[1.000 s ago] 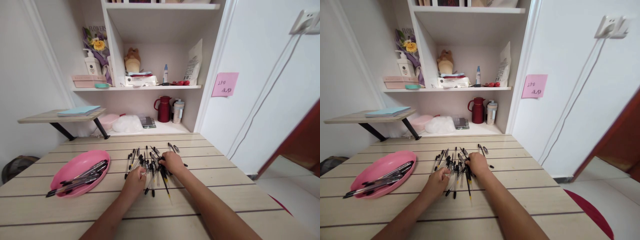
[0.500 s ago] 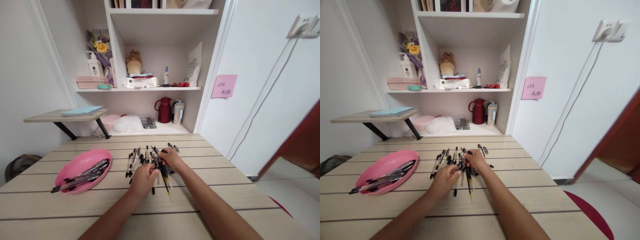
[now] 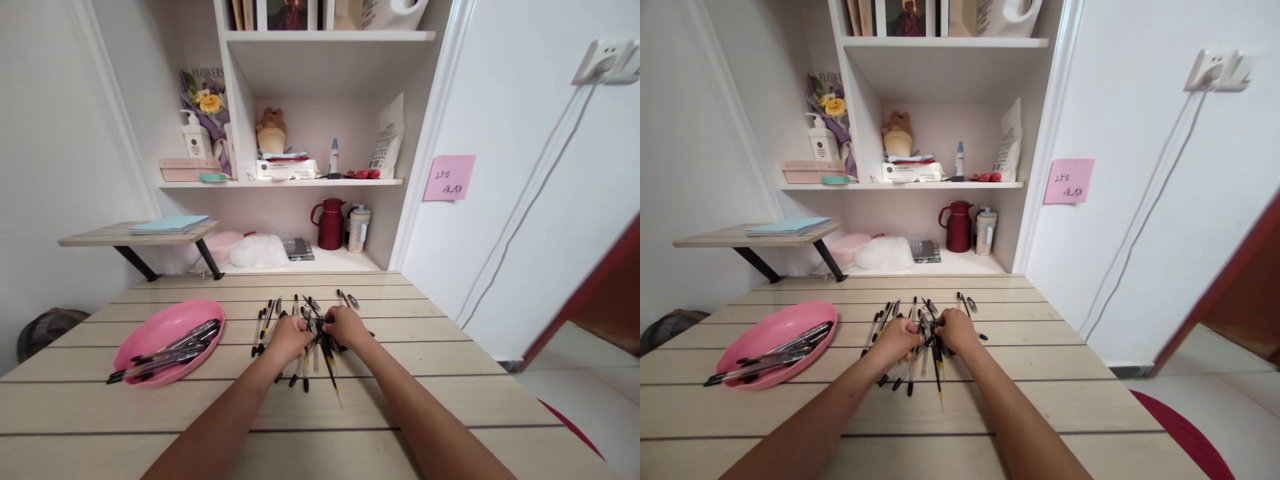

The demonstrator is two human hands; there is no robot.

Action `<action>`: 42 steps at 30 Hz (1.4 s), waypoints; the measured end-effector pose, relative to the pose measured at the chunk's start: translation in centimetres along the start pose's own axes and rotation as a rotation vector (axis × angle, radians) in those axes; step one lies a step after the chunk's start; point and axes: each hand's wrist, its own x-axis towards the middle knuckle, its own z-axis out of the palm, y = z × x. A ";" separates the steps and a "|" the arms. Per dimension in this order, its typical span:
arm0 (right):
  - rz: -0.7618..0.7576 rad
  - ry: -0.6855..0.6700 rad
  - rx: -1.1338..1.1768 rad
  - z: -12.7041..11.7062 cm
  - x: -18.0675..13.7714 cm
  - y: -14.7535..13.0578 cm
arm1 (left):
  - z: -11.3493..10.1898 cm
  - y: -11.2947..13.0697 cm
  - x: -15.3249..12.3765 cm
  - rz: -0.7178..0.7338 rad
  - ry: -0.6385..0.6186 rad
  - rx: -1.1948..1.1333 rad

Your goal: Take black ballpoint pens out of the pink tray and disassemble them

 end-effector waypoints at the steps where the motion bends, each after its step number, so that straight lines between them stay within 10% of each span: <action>1: -0.013 -0.010 0.010 0.0 0.0 0.1 | -0.1 0.0 0.3 0.010 0.006 0.018; 11: -0.141 -0.230 0.722 0.4 0.5 0.6 | -0.3 0.8 0.7 0.511 0.086 0.271; 16: -0.089 -0.305 0.992 -0.2 0.0 0.2 | -1.0 0.7 0.9 0.494 0.034 0.397; 30: -0.089 -0.117 0.416 -0.5 0.2 1.2 | -2.5 -0.4 0.9 0.494 0.072 0.343; 36: -0.130 0.003 -0.042 -0.7 0.5 1.8 | -10.4 -1.9 0.7 0.388 0.181 0.482; 42: -0.047 0.169 0.252 -1.9 1.0 2.0 | -19.9 -8.0 -0.6 -0.001 0.268 0.777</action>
